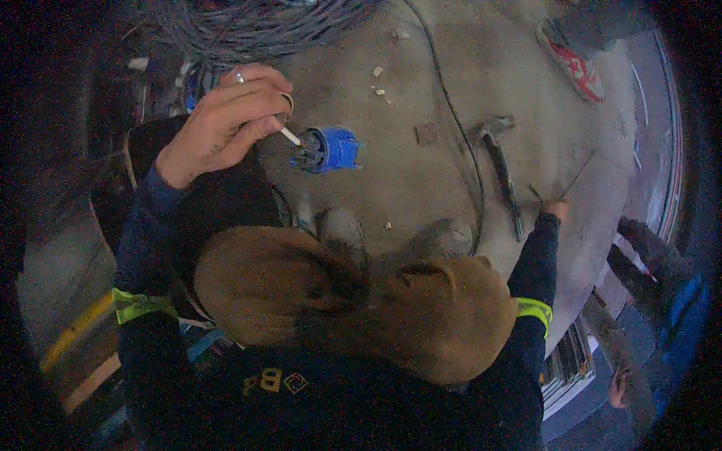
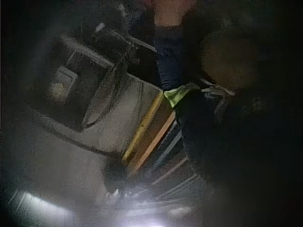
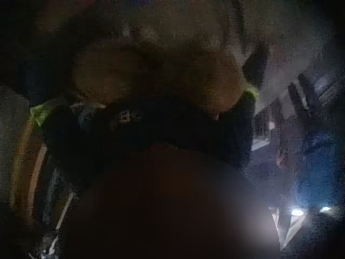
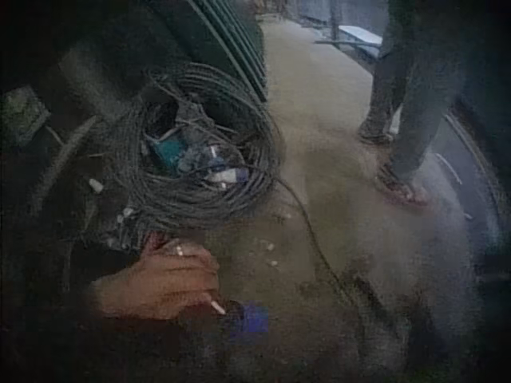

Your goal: The person kneels on the floor and uses a metal rod to manipulate the internal components of a blue electrical connector. They then use a hammer to tap the connector and continue adjusting the wires inside.

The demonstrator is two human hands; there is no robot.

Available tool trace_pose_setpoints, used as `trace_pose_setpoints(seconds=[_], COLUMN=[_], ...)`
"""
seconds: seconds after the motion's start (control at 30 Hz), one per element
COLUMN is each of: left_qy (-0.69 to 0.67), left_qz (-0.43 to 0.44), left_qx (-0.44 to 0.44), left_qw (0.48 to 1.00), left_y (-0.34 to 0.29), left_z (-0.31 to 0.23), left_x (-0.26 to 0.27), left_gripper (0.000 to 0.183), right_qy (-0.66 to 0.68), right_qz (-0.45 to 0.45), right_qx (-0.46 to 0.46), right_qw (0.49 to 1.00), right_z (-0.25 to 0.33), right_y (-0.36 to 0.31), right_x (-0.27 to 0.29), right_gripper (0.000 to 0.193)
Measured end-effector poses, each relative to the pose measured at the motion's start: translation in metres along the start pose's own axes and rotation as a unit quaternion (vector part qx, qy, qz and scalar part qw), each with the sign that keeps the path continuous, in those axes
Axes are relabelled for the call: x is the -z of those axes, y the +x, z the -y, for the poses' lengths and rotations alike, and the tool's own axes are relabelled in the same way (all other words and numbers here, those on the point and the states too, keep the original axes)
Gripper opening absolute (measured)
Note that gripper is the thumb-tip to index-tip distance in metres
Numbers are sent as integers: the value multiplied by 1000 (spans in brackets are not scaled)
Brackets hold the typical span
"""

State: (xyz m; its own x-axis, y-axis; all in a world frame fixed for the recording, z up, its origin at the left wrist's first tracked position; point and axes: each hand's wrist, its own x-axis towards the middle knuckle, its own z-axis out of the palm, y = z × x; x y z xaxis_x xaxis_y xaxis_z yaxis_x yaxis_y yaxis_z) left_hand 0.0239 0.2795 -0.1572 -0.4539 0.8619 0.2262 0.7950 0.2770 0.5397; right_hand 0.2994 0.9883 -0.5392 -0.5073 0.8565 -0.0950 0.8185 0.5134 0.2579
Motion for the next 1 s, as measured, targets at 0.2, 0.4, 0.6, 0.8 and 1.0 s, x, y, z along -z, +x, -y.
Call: trace_pose_setpoints(seconds=[0.2, 0.4, 0.6, 0.8, 1.0], left_qy=[22, 46, 30, 99, -47], left_qz=[-8, -62, -151, -201, -261], left_qx=[25, 21, 56, 112, 219], left_qw=[999, 997, 986, 968, 939], left_y=[0, 2, -1, -11, -24], left_z=[2, -3, -6, -21, -31], left_x=[10, 22, 32, 45, 30], left_gripper=[14, 17, 13, 14, 21], right_qy=[-57, 783, 701, 600, 647], right_qz=[156, 336, 541, 619, 624], right_qx=[167, 7, 187, 321, 275], right_qw=[972, 524, 427, 392, 341], right_z=[68, 125, 270, 343, 324], right_y=[-60, -114, -251, -325, -357], right_x=[38, 165, 369, 411, 466], right_gripper=[28, 31, 25, 42, 36])
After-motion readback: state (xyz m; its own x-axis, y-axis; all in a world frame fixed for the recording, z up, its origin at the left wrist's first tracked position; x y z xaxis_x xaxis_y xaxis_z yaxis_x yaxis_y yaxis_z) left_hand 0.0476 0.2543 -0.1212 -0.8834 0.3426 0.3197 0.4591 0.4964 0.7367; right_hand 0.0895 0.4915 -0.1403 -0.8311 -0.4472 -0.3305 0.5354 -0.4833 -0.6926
